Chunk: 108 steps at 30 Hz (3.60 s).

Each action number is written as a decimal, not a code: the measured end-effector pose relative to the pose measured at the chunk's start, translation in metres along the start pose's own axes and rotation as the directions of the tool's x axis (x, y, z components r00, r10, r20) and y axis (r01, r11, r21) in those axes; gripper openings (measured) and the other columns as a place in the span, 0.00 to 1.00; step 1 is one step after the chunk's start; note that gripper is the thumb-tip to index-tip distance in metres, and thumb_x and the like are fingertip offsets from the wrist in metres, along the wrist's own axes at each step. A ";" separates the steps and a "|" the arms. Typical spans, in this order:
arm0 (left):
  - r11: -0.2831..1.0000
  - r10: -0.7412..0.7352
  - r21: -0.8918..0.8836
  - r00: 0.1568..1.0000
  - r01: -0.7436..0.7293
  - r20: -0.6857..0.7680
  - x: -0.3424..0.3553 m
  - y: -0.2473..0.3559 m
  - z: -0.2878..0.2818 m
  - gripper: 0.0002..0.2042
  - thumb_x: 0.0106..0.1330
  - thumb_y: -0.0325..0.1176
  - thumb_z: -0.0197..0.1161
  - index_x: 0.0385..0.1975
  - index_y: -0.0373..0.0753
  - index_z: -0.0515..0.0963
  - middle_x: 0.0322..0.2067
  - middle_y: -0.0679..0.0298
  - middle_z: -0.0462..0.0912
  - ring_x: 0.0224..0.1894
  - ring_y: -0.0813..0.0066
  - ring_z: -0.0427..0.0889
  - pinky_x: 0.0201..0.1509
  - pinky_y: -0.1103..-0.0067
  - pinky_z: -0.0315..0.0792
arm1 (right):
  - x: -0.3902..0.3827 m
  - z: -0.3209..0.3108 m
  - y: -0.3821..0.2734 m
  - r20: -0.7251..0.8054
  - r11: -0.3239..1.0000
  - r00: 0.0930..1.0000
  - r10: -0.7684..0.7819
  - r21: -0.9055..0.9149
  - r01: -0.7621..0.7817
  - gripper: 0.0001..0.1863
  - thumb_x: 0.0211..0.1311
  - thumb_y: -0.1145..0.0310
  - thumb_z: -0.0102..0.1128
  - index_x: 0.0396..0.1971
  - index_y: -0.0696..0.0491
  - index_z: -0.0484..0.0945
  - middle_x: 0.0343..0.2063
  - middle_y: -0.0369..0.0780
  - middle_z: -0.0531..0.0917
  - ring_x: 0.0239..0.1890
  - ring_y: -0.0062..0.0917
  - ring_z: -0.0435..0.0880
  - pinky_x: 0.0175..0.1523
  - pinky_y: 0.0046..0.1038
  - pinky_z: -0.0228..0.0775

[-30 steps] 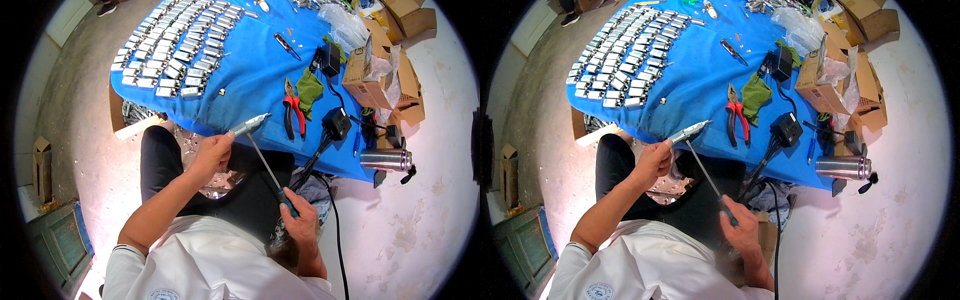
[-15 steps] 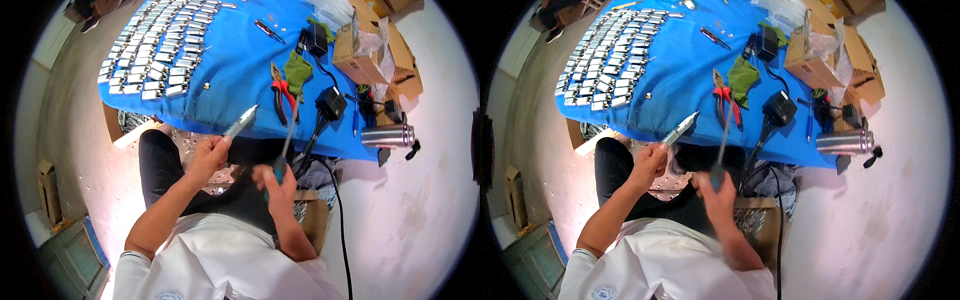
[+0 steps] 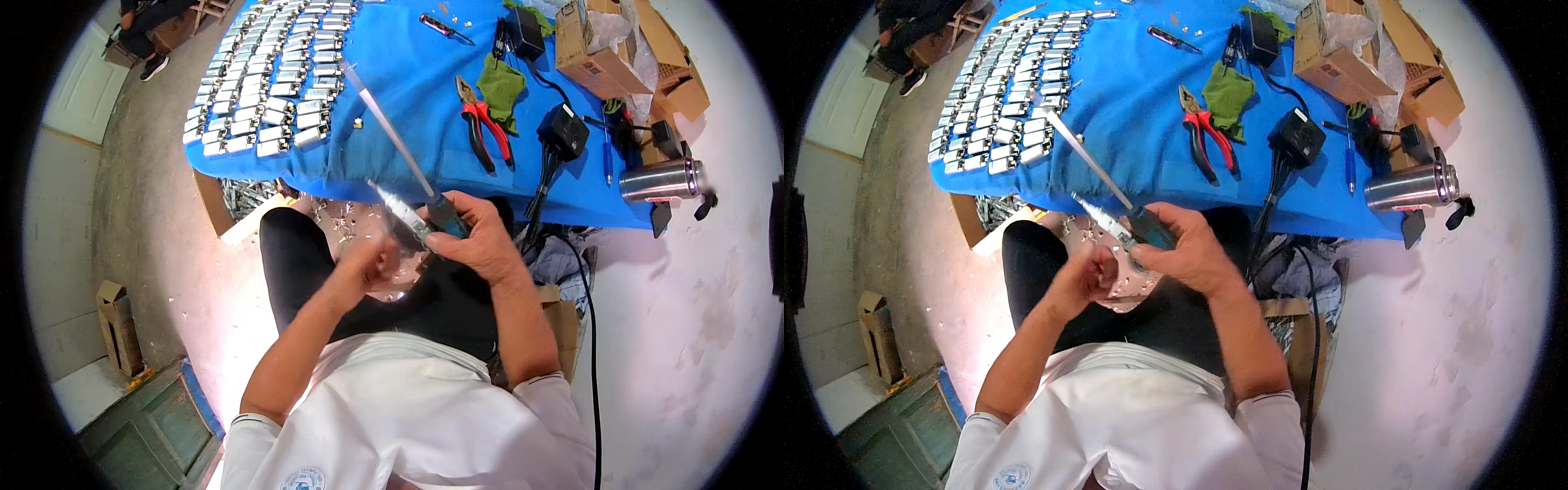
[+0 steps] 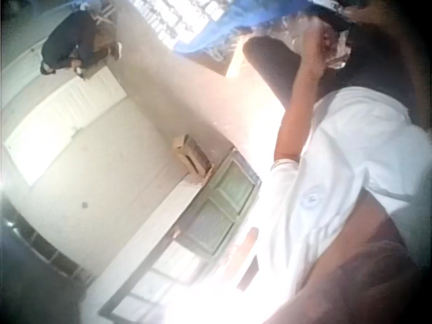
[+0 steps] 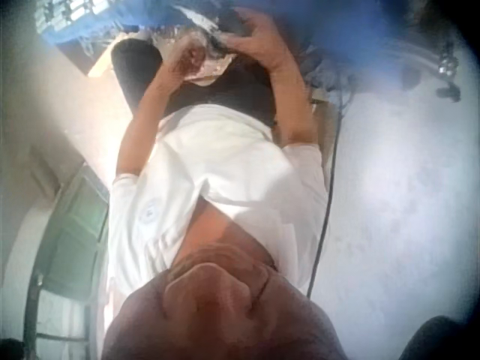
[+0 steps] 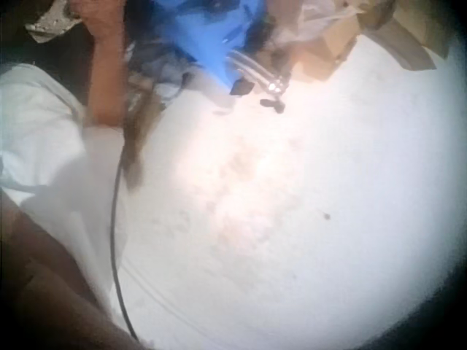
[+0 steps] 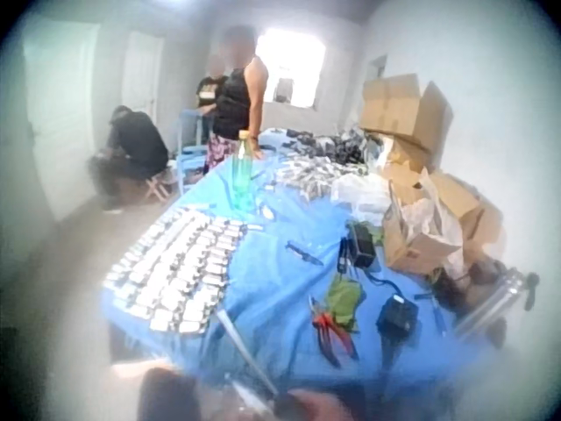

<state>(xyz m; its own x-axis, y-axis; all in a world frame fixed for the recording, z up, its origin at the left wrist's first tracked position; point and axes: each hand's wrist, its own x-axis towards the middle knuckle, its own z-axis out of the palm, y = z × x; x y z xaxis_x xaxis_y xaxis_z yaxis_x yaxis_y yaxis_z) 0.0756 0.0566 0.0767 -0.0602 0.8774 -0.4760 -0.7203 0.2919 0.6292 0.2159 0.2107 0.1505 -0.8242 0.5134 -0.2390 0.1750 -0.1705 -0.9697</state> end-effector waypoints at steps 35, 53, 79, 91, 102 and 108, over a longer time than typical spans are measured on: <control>0.940 0.081 0.314 0.983 -0.130 0.163 -0.019 0.018 0.019 0.24 0.68 0.57 0.52 0.28 0.38 0.71 0.18 0.69 0.67 0.15 0.87 0.60 0.16 0.88 0.53 | -0.011 -0.028 0.006 -0.085 0.984 0.996 -0.017 0.178 0.032 0.15 0.56 0.69 0.66 0.41 0.57 0.73 0.35 0.42 0.82 0.31 0.25 0.83 0.28 0.19 0.72; 0.998 0.019 0.056 0.999 -0.017 -0.042 0.018 0.041 0.023 0.23 0.68 0.58 0.49 0.27 0.42 0.68 0.16 0.73 0.61 0.15 0.86 0.54 0.17 0.87 0.48 | 0.034 0.002 0.011 -0.422 0.979 0.906 0.027 0.195 0.062 0.14 0.60 0.68 0.61 0.43 0.56 0.71 0.34 0.41 0.81 0.23 0.19 0.78 0.24 0.18 0.70; 0.986 0.159 0.103 0.945 -0.135 -0.284 0.052 0.047 0.014 0.24 0.65 0.56 0.57 0.22 0.38 0.71 0.16 0.74 0.63 0.15 0.87 0.58 0.17 0.85 0.51 | -0.089 -0.032 -0.051 -0.120 0.636 0.945 -0.305 -0.764 0.108 0.17 0.50 0.80 0.62 0.43 0.63 0.80 0.35 0.50 0.83 0.35 0.36 0.85 0.41 0.28 0.75; 0.968 0.219 0.189 0.924 -0.165 -0.312 0.052 0.044 0.016 0.25 0.64 0.57 0.58 0.23 0.36 0.72 0.15 0.74 0.64 0.16 0.87 0.61 0.18 0.85 0.53 | -0.089 -0.031 -0.050 -0.103 0.597 0.939 -0.327 -0.793 0.121 0.18 0.51 0.79 0.62 0.45 0.60 0.80 0.35 0.48 0.83 0.34 0.36 0.84 0.39 0.28 0.76; 0.975 0.208 0.144 0.922 -0.169 -0.326 0.055 0.040 0.018 0.24 0.66 0.55 0.57 0.21 0.38 0.70 0.15 0.74 0.63 0.16 0.87 0.59 0.18 0.85 0.52 | -0.085 -0.027 -0.061 -0.049 0.561 0.952 -0.301 -0.817 0.135 0.18 0.52 0.79 0.62 0.45 0.59 0.80 0.35 0.48 0.83 0.33 0.35 0.84 0.37 0.28 0.76; 0.982 0.181 0.115 0.926 -0.151 -0.331 0.054 0.042 0.020 0.24 0.66 0.55 0.57 0.21 0.38 0.70 0.16 0.74 0.64 0.16 0.86 0.60 0.18 0.85 0.53 | -0.085 -0.024 -0.059 -0.077 0.571 0.951 -0.300 -0.813 0.114 0.18 0.53 0.79 0.60 0.46 0.58 0.80 0.35 0.49 0.83 0.33 0.36 0.84 0.36 0.29 0.76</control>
<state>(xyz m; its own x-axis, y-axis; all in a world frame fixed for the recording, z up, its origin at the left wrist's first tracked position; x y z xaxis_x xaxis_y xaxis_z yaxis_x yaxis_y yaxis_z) 0.0557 0.1238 0.0899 -0.4152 0.7392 -0.5303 -0.6187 0.1979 0.7603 0.2885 0.1968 0.2268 -0.7949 0.6038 0.0596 0.4436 0.6454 -0.6218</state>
